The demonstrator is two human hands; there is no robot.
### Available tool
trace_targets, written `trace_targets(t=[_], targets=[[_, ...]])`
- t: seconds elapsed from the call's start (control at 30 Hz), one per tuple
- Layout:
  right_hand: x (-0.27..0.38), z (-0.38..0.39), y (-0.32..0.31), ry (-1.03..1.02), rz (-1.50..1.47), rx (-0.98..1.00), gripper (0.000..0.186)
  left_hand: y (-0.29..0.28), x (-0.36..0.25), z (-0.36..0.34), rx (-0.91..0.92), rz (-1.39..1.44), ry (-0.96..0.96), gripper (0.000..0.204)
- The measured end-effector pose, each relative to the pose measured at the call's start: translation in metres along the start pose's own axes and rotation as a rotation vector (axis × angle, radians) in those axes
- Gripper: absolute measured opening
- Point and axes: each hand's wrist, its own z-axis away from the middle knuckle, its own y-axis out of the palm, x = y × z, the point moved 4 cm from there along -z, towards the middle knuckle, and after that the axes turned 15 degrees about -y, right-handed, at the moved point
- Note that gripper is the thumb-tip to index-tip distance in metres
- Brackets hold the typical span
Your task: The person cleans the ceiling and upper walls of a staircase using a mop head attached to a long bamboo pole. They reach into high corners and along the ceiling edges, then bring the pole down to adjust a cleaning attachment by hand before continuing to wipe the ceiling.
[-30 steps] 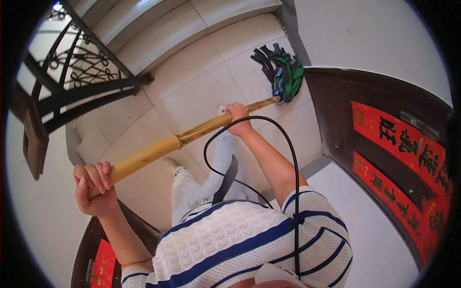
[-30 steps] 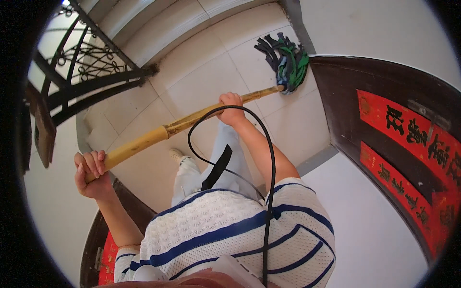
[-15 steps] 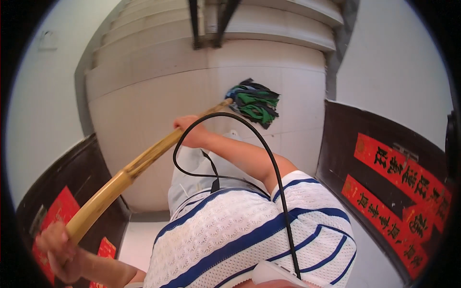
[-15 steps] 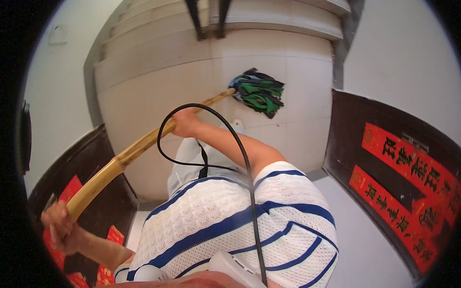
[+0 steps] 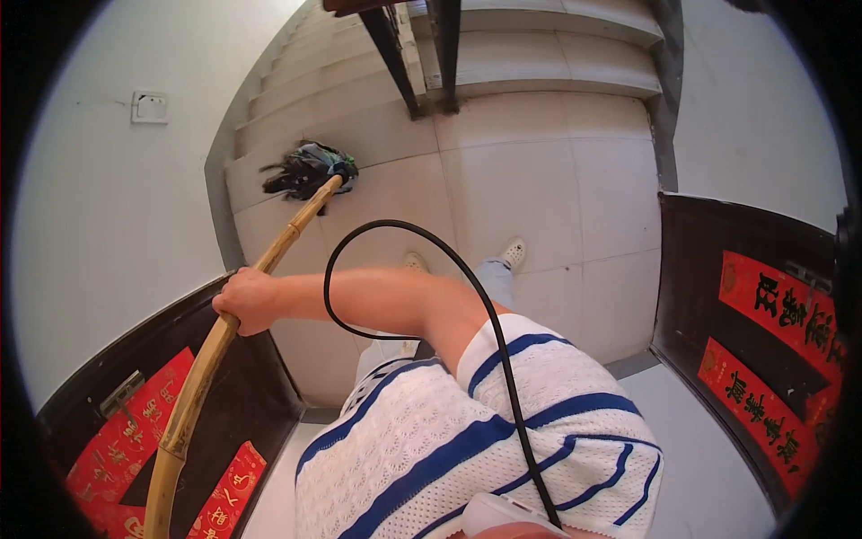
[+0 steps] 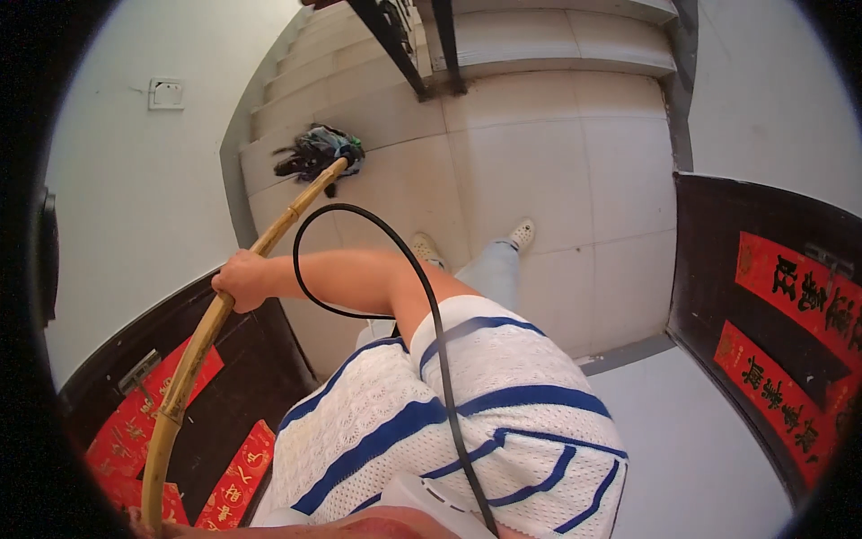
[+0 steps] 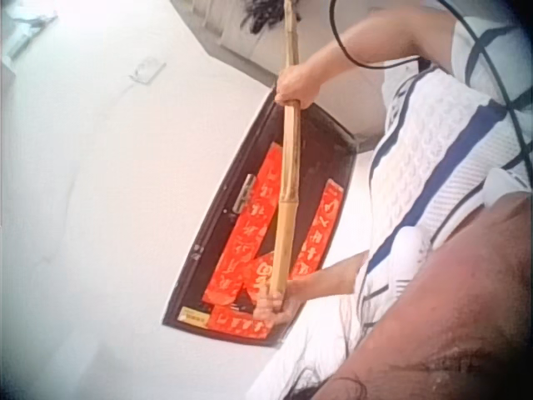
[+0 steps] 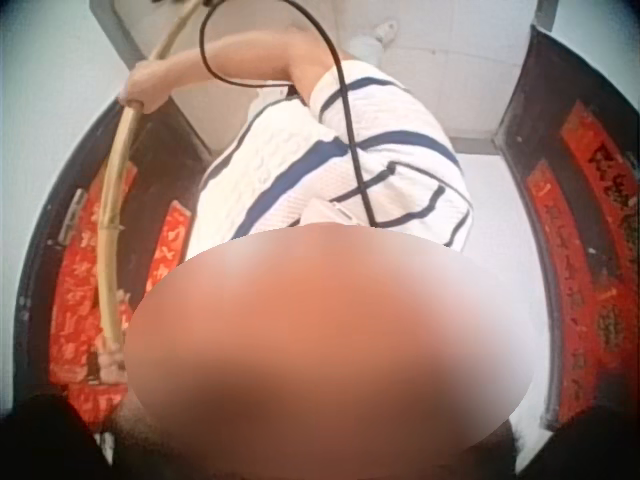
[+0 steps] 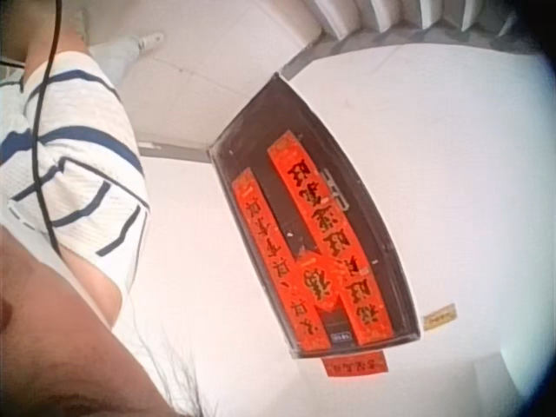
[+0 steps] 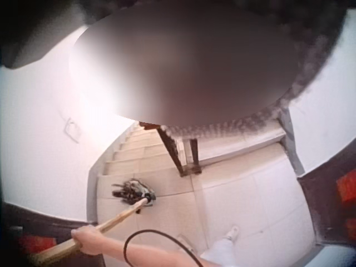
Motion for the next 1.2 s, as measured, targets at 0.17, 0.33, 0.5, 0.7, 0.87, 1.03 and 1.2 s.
trace_targets(t=[0.17,0.33,0.5,0.7,0.87,1.03,1.2], targets=[[-0.098,0.119,0.011,0.122,-0.015,0.098,0.017,0.078,0.087,0.054,-0.211,-0.330,-0.138,0.020],[-0.185,0.356,-0.077,0.397,0.105,-0.044,0.016,0.276,0.154,0.134,-0.060,0.425,-0.614,0.016],[-0.186,0.591,-0.210,0.547,0.308,-0.488,0.013,0.510,0.114,0.196,0.281,0.647,-0.704,0.019],[-0.175,0.913,-0.302,0.757,0.616,-0.735,0.013,0.771,0.066,0.381,0.728,0.866,-0.892,0.022],[-0.135,1.141,-0.317,0.954,0.773,-0.873,0.019,0.918,0.022,0.561,1.105,0.913,-0.991,0.017],[-0.085,1.251,-0.272,1.150,0.949,-1.101,0.022,0.999,-0.028,0.665,1.344,0.950,-0.973,0.017],[-0.043,1.285,-0.166,1.267,1.028,-1.295,0.020,0.962,-0.051,0.748,1.614,0.998,-0.803,0.018]])
